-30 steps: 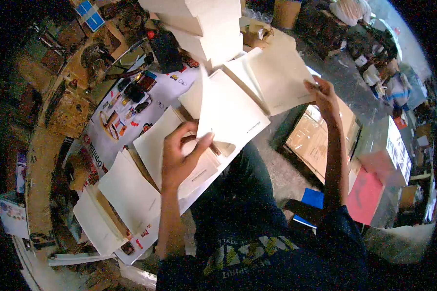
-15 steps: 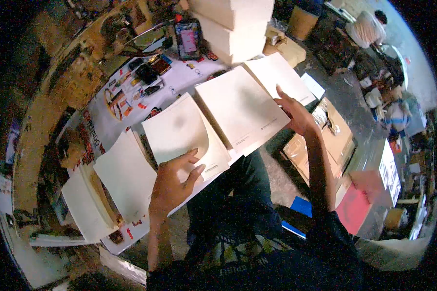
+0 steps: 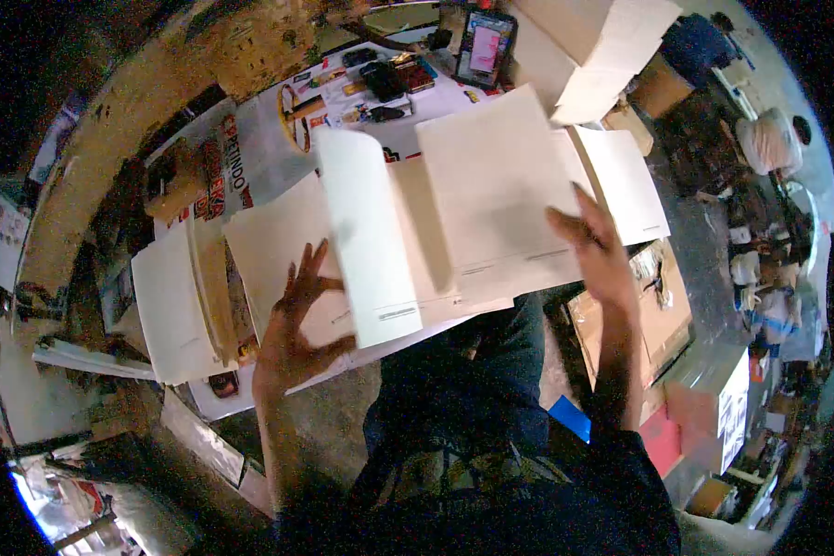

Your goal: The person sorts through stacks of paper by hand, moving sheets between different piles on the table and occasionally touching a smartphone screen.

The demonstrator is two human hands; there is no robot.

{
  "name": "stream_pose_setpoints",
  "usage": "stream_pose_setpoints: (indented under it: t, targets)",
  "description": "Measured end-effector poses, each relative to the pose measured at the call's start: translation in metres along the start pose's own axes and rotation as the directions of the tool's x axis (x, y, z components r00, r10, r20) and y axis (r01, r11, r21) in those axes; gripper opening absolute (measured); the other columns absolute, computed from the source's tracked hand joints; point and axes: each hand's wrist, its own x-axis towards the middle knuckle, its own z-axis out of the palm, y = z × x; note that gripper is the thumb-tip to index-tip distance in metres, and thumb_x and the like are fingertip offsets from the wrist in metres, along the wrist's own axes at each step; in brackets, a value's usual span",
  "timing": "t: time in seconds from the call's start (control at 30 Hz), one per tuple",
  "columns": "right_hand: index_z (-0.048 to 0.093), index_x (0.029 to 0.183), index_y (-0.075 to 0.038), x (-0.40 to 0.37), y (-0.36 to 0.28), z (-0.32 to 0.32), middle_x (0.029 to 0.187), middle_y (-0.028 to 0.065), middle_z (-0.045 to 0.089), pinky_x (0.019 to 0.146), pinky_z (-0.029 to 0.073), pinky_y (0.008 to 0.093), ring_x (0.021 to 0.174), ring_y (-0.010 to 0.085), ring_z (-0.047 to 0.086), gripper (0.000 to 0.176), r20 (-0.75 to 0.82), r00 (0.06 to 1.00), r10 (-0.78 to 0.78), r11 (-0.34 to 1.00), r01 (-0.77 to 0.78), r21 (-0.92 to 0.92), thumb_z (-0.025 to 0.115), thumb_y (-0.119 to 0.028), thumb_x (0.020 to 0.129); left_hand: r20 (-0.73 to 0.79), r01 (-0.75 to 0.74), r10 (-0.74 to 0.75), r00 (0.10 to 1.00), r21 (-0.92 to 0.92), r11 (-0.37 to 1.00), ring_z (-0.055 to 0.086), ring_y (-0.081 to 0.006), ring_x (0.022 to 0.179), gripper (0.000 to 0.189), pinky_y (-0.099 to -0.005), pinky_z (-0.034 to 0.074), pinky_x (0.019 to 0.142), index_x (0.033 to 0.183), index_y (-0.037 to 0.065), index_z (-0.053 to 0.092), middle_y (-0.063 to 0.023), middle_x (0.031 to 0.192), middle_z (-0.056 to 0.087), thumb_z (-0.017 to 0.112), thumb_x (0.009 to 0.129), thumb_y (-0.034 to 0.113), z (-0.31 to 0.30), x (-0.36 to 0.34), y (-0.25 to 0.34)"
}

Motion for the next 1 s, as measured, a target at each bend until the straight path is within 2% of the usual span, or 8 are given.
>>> stream_pose_setpoints:
  t: [0.23, 0.3, 0.47, 0.57, 0.73, 0.83, 0.9, 1.0]
  targets:
    - [0.038, 0.136, 0.005, -0.002, 0.023, 0.060, 0.129, 0.0185, 0.051, 0.100, 0.040, 0.0348, 0.116, 0.0247, 0.053, 0.060, 0.083, 0.993, 0.083, 0.996, -0.081, -0.027, 0.059, -0.030, 0.093, -0.183, 0.200, -0.172, 0.968, 0.147, 0.969, 0.036, -0.0408, 0.129, 0.078, -0.0479, 0.031, 0.106, 0.124, 0.004, 0.043, -0.0239, 0.138, 0.039, 0.080, 0.067, 0.043, 0.014, 0.005, 0.011]
    - [0.048, 0.128, 0.005, 0.006, 0.024, 0.056, 0.116, 0.0154, 0.059, 0.096, 0.043, 0.0296, 0.107, 0.0213, 0.056, 0.048, 0.026, 0.889, 0.457, 0.848, -0.445, 0.289, 0.059, -0.025, 0.091, -0.223, 0.230, -0.201, 0.954, 0.112, 0.967, 0.048, -0.0402, 0.115, 0.063, -0.0442, 0.040, 0.098, 0.114, 0.001, 0.052, -0.0228, 0.124, 0.051, 0.078, 0.070, 0.038, 0.016, -0.001, 0.002]
    - [0.052, 0.125, 0.004, 0.000, 0.031, 0.061, 0.111, 0.0129, 0.062, 0.088, 0.046, 0.0303, 0.103, 0.0182, 0.057, 0.049, -0.075, 0.981, 0.180, 0.979, -0.186, -0.083, 0.063, -0.025, 0.087, -0.378, 0.368, -0.387, 0.841, -0.125, 0.921, 0.062, -0.0239, 0.079, 0.027, -0.0351, 0.049, 0.079, 0.092, 0.001, 0.061, -0.0089, 0.081, 0.061, 0.071, 0.082, 0.024, 0.008, -0.029, -0.011]
    - [0.056, 0.122, 0.003, -0.004, -0.001, 0.066, 0.104, 0.0083, 0.065, 0.085, 0.046, 0.0274, 0.095, 0.0159, 0.059, 0.047, 0.292, 0.956, -0.008, 0.997, 0.029, -0.066, 0.069, -0.008, 0.078, -0.491, 0.618, -0.622, 0.610, -0.196, 0.761, 0.050, -0.0075, 0.065, 0.018, -0.0231, 0.043, 0.059, 0.089, 0.004, 0.060, 0.0016, 0.068, 0.052, 0.069, 0.085, 0.018, -0.020, -0.050, -0.013]
    - [0.055, 0.121, 0.002, 0.004, -0.022, 0.073, 0.107, 0.0097, 0.065, 0.088, 0.048, 0.0289, 0.096, 0.0170, 0.062, 0.039, 0.173, 0.984, -0.036, 0.988, 0.009, 0.156, 0.064, -0.012, 0.086, -0.670, -0.262, -0.677, 0.304, -0.742, 0.617, 0.056, -0.0204, 0.103, 0.029, -0.0323, 0.048, 0.086, 0.110, 0.002, 0.056, -0.0135, 0.104, 0.058, 0.053, 0.094, 0.026, 0.021, -0.137, -0.150]
    - [0.029, 0.140, 0.003, -0.004, -0.021, 0.105, 0.113, 0.0145, 0.063, 0.092, 0.049, 0.0304, 0.101, 0.0211, 0.062, 0.061, 0.271, 0.962, 0.043, 0.980, -0.093, 0.176, 0.060, -0.017, 0.092, -0.546, -0.581, -0.439, 0.713, -0.811, 0.066, 0.046, -0.0246, 0.123, 0.039, -0.0378, 0.042, 0.100, 0.128, 0.005, 0.049, -0.0175, 0.130, 0.049, 0.042, 0.098, 0.029, 0.013, -0.107, -0.144]
    - [0.020, 0.142, 0.006, -0.013, -0.022, 0.145, 0.116, 0.0187, 0.061, 0.093, 0.047, 0.0318, 0.101, 0.0232, 0.062, 0.072, 0.378, 0.926, 0.022, 0.978, -0.099, 0.186, 0.062, -0.021, 0.091, -0.481, -0.165, -0.567, 0.668, -0.840, 0.518, 0.047, -0.0257, 0.121, 0.046, -0.0403, 0.039, 0.102, 0.138, 0.008, 0.042, -0.0150, 0.137, 0.045, 0.035, 0.099, 0.033, -0.006, -0.085, -0.120]
    - [0.038, 0.133, 0.007, -0.007, 0.025, 0.211, 0.122, 0.0227, 0.054, 0.097, 0.044, 0.0358, 0.113, 0.0310, 0.054, 0.057, 0.654, 0.734, -0.183, 0.982, 0.100, 0.162, 0.059, -0.024, 0.091, -0.241, 0.329, -0.775, 0.585, -0.803, 0.497, 0.043, -0.0242, 0.127, 0.044, -0.0355, 0.033, 0.106, 0.135, 0.006, 0.048, -0.0127, 0.137, 0.048, 0.037, 0.100, 0.030, -0.005, -0.079, -0.124]
